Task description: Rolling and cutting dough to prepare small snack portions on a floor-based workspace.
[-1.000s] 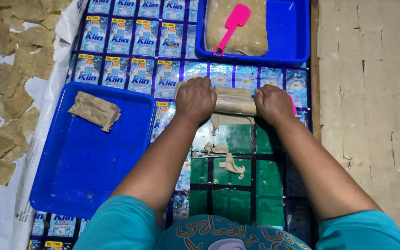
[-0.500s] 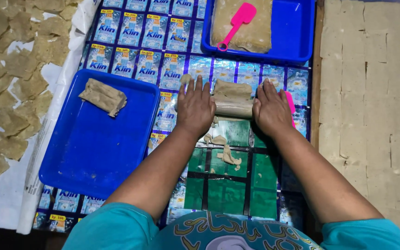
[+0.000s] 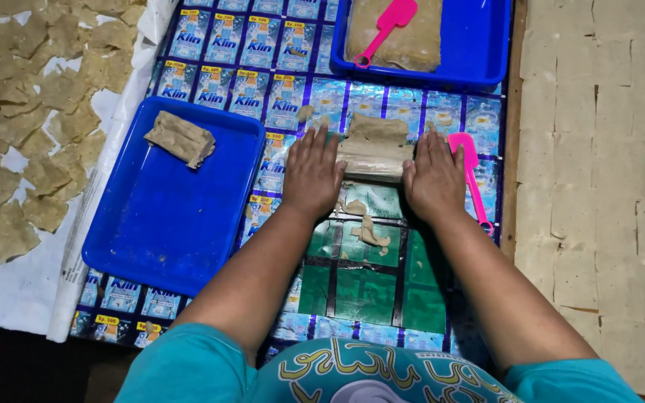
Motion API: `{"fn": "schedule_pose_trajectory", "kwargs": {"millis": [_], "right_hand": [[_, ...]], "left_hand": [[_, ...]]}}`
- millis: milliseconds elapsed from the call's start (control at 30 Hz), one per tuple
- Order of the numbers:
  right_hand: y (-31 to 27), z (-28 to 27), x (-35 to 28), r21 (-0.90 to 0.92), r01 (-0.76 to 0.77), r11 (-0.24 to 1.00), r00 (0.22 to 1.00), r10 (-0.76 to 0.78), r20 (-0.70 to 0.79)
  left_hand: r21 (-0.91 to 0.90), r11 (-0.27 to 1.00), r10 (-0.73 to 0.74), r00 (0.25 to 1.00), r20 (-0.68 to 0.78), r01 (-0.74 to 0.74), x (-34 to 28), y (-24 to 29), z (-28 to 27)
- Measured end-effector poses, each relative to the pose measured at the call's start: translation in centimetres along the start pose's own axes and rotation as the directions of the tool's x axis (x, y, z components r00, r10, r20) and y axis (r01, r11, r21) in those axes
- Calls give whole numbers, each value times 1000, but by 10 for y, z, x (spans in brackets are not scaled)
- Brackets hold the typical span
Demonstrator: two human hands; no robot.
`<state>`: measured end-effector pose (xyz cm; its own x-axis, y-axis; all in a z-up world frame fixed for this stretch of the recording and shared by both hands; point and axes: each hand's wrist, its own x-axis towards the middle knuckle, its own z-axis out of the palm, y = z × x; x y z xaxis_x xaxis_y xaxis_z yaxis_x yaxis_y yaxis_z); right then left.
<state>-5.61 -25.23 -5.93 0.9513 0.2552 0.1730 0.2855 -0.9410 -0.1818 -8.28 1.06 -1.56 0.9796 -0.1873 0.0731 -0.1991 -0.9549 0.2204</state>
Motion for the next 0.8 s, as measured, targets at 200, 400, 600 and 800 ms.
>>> {"fn": "schedule_pose_trajectory", "kwargs": {"millis": [200,400,600,800], "right_hand": [[-8,-24,53,25,-210,977,968,204,148],[3,-25,99,109,-294,950,945,272,182],[-4,-34,110,44,-266,963,959,261,109],[-11,-30,69,8,-232,973,954,226,197]], "left_hand": [[5,999,-32,999,39,32,60,-7,-7],[39,996,-89,979,182,83,113,-16,-5],[-6,999,-48,999,26,48,127,-22,4],[-28,997,-64,988,142,69,83,-9,-25]]}}
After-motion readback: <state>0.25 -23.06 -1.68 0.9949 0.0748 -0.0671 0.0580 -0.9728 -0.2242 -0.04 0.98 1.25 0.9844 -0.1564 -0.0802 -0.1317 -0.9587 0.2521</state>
